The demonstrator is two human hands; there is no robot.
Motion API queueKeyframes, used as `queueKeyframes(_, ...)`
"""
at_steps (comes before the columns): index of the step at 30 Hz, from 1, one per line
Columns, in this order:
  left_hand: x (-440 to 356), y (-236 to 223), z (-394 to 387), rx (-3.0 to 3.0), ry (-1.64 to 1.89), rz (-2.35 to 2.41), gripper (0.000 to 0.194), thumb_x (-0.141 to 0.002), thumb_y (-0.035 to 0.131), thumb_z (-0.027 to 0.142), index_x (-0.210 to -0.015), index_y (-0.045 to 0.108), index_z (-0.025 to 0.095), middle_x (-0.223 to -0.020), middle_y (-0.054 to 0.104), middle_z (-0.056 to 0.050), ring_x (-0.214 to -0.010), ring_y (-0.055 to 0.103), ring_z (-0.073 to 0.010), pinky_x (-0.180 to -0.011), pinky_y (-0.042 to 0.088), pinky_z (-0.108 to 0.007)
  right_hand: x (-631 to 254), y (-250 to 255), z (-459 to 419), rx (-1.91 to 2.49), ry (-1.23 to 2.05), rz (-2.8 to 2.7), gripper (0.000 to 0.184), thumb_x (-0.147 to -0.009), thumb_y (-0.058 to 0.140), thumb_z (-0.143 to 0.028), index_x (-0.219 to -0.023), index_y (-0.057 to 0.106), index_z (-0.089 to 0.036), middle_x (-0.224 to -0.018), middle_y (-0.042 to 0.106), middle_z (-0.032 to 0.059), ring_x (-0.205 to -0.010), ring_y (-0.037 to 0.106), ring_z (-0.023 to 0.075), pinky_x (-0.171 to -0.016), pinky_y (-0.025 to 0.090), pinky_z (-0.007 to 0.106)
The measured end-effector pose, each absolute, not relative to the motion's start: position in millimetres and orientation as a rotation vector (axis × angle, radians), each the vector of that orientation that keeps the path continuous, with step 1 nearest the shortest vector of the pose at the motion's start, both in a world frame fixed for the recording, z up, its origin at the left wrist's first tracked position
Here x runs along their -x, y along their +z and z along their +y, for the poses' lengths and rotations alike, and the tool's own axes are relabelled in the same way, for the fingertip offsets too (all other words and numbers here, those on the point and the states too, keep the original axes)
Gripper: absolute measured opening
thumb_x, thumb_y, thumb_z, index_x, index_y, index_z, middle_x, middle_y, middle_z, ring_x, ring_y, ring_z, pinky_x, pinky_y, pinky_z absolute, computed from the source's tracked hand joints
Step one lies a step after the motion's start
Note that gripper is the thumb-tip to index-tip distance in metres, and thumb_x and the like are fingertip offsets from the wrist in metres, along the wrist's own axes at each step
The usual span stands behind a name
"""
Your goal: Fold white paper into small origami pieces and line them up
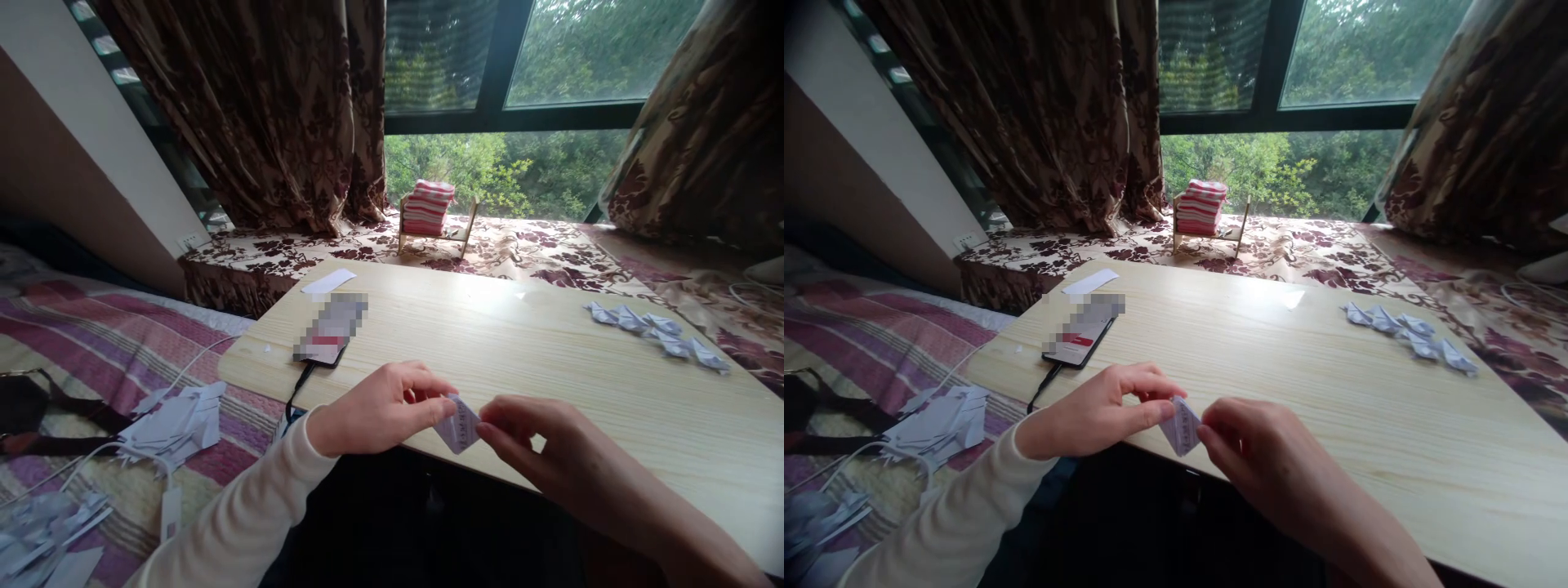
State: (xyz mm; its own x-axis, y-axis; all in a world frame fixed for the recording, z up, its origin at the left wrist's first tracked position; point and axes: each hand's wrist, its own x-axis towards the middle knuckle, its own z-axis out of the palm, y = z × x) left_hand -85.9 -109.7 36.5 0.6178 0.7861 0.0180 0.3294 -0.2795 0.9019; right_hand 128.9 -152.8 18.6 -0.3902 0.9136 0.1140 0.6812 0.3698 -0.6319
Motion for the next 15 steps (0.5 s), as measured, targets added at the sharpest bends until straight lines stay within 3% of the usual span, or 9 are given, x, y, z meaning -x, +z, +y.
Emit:
queueKeyframes(3, 79.5, 36.1, -102.7, -1.708, 0.521, 0.814, 0.023, -0.082, 0.058, 0.027, -0.071, 0.07, 0.011, -0.066, 0.06, -0.002, -0.065, 0.053, -0.013, -0.06, 0.04, -0.023, -129.7, 34.8, -130.2, 1.307, 0.623, -2.204, 0.025, -0.088, 0.052, -0.032, -0.069, 0.062, -0.02, -0.059, 0.059, -0.0021, -0.052, 0.05, 0.0109, -0.046, 0.038, 0.021)
queueKeyframes(6, 70.1, 22.7, -104.1, -1.452, 0.622, 0.85, 0.027, -0.079, 0.062, 0.033, -0.065, 0.067, 0.01, -0.058, 0.057, -0.001, -0.057, 0.049, -0.0105, -0.055, 0.037, -0.022, -125.9, 34.0, -122.5, 1.242, 0.442, -2.046, 0.015, -0.089, 0.054, -0.03, -0.08, 0.062, -0.021, -0.064, 0.06, -0.002, -0.055, 0.053, 0.0112, -0.05, 0.042, 0.022)
queueKeyframes(9, 60.5, 7.0, -108.4, -1.233, 0.835, 0.933, 0.031, -0.077, 0.064, 0.038, -0.063, 0.066, 0.01, -0.056, 0.057, -0.002, -0.054, 0.049, -0.0097, -0.056, 0.039, -0.022, -119.0, 19.4, -131.3, 1.179, 0.203, -1.845, 0.009, -0.088, 0.056, -0.022, -0.096, 0.059, -0.021, -0.075, 0.061, -0.0006, -0.061, 0.055, 0.0112, -0.057, 0.047, 0.023)
queueKeyframes(15, 52.1, 0.4, -115.4, -1.073, 0.866, 0.921, 0.031, -0.074, 0.067, 0.039, -0.069, 0.068, 0.008, -0.06, 0.058, -0.003, -0.055, 0.052, -0.0103, -0.058, 0.044, -0.024, -109.2, -6.3, -152.7, 1.214, 0.198, -1.85, 0.017, -0.088, 0.056, -0.021, -0.105, 0.058, -0.022, -0.092, 0.06, 0.0042, -0.075, 0.058, 0.0149, -0.061, 0.051, 0.027)
